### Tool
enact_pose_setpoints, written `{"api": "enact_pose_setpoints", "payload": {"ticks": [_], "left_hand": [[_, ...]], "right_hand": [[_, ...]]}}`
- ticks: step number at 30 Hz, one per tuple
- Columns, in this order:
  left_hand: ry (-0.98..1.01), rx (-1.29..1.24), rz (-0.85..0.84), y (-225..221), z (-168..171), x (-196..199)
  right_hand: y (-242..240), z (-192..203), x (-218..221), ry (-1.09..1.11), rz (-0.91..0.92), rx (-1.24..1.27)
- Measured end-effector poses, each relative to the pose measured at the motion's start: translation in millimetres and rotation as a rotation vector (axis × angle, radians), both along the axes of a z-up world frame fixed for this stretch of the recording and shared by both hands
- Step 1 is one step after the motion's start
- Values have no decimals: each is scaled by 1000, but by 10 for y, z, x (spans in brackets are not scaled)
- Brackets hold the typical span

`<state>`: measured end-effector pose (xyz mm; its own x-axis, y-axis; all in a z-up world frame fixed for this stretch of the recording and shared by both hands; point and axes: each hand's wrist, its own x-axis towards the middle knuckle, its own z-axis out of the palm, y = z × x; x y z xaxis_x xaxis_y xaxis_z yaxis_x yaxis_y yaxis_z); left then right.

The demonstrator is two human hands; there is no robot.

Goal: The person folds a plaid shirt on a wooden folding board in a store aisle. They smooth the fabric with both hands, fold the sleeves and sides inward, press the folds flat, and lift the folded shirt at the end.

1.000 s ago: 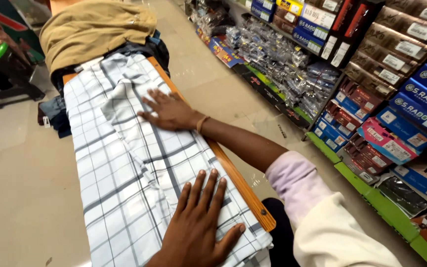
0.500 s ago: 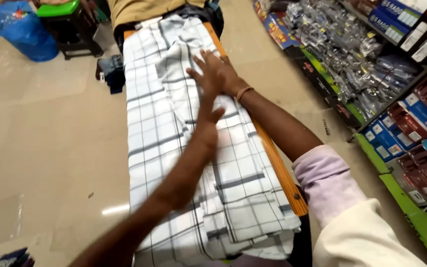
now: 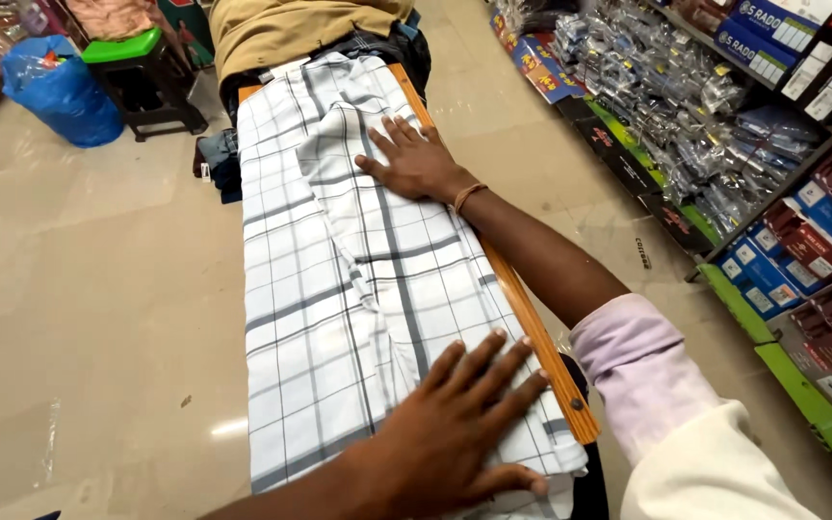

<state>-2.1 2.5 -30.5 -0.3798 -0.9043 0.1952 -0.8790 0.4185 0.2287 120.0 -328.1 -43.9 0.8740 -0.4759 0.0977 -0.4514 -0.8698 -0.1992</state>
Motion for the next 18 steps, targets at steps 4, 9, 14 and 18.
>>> {"api": "enact_pose_setpoints", "payload": {"ticks": [4, 9, 14, 18], "left_hand": [[-76, -110, 12, 53, -104, -55], [-153, -180, 31, 22, -270, -97], [-52, -199, 31, -27, -457, -124], [-126, -228, 70, -21, -469, -169]], "right_hand": [[-44, -3, 25, 35, 4, 23], [-194, 1, 160, 34, 26, -12], [-367, -12, 331, 76, 6, -16], [-373, 27, 346, 90, -9, -44]]}}
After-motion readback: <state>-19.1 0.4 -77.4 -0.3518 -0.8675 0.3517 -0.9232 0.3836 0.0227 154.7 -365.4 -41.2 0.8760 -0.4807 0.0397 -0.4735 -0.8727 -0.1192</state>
